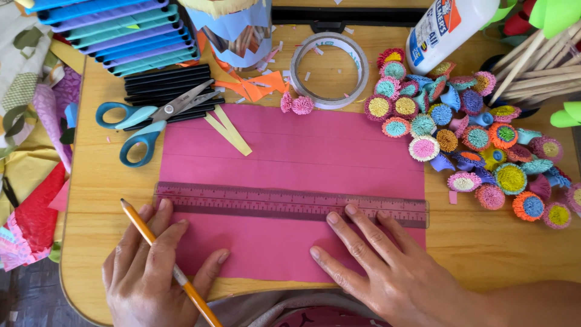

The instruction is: Drawing parallel lines on a pink sheet of paper using a ruler and a pencil

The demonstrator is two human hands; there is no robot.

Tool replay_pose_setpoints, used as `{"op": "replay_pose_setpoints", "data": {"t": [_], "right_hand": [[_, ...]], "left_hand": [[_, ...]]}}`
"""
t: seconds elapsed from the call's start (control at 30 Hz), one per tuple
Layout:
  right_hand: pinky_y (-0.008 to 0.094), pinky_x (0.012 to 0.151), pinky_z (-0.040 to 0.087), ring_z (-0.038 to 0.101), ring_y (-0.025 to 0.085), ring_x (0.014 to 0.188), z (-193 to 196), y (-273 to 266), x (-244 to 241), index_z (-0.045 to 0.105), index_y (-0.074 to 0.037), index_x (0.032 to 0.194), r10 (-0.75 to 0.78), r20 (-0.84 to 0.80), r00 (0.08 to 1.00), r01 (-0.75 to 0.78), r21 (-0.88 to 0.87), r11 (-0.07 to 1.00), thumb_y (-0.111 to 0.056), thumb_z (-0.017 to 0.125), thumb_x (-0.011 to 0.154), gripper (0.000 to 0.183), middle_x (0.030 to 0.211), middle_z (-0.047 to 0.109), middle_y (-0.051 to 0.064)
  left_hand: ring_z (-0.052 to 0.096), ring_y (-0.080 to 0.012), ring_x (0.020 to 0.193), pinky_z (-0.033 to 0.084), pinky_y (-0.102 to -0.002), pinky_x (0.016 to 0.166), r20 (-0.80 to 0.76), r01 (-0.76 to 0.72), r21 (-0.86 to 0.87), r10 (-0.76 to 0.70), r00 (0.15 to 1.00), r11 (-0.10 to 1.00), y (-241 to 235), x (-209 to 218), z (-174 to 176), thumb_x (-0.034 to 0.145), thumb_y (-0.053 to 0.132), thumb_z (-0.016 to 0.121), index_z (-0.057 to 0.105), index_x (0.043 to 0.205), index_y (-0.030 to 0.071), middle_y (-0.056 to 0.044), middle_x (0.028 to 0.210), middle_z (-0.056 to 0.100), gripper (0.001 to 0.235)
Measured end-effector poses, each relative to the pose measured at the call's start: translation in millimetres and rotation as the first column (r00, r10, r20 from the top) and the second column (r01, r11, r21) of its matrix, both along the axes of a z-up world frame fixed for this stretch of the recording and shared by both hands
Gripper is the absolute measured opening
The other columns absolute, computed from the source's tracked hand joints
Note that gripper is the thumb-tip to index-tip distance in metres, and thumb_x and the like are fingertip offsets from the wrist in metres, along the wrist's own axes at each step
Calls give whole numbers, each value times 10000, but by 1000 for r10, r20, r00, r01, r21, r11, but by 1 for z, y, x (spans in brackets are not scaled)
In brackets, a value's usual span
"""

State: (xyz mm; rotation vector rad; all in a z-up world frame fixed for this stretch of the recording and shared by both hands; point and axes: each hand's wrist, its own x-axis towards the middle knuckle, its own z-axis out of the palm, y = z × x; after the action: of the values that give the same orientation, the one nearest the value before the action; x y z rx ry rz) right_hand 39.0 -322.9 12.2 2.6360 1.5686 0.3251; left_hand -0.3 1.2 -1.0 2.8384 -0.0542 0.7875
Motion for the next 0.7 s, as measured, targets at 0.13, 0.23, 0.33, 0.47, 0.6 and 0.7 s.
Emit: {"op": "replay_pose_setpoints", "data": {"t": [0.13, 0.23, 0.33, 0.47, 0.6, 0.7], "right_hand": [[542, 1053, 443, 475, 438, 1396, -3, 0, 0, 455, -214, 1538, -2, 14, 1000, 2, 8, 1000, -290, 416, 1002, 543, 1580, 425, 247], [538, 1076, 426, 496, 450, 1375, -2, 1, 3, 500, -228, 1499, 12, -18, 1000, -11, 43, 999, -432, 532, 996, 543, 1554, 453, 264], [556, 1153, 352, 468, 443, 1395, 3, 3, 12, 497, -196, 1498, 35, -87, 996, -29, 63, 998, -806, 620, 846, 901, 1562, 449, 241], [460, 1017, 504, 642, 308, 1111, 20, 15, 35, 664, -51, 1269, 134, -20, 991, -128, 185, 974, -526, 618, 959, 569, 1265, 676, 135], [369, 1030, 503, 655, 213, 1077, 4, 3, 59, 649, -33, 1304, 209, -88, 974, -200, 100, 975, 10, 549, 872, 445, 1237, 703, 49], [416, 966, 542, 661, 286, 1043, 3, 6, 76, 646, -58, 1318, 174, -286, 942, -129, 167, 977, 79, 577, 822, 519, 1187, 704, 73]], "left_hand": [[663, -347, 1336, 485, -429, 1022, -26, 9, 10, -8, 1000, 1000, 2, 0, 5, 821, 505, 808, 704, 1113, 87, -150, 1381, 720, 520], [643, -354, 1344, 494, -440, 1011, -21, 46, 5, -46, 999, 999, 3, 1, 10, 838, 483, 803, 697, 1141, 73, -151, 1385, 703, 521], [633, -373, 1335, 501, -464, 1016, -32, 48, 12, -48, 998, 999, 6, -1, 13, 811, 584, 767, 688, 1153, 72, -163, 1399, 683, 622], [613, -362, 1313, 508, -485, 976, -97, 69, 9, -68, 993, 998, 9, -4, 19, 826, 562, 761, 658, 1146, 81, -151, 1418, 656, 586], [598, -352, 1310, 503, -466, 944, -135, 89, -6, -89, 987, 996, 11, -3, 26, 867, 551, 717, 653, 1112, 75, -141, 1415, 657, 540], [589, -369, 1310, 500, -477, 953, -138, 101, -8, -101, 985, 995, 13, -2, 27, 895, 511, 702, 649, 1097, 78, -151, 1416, 654, 481]]}}
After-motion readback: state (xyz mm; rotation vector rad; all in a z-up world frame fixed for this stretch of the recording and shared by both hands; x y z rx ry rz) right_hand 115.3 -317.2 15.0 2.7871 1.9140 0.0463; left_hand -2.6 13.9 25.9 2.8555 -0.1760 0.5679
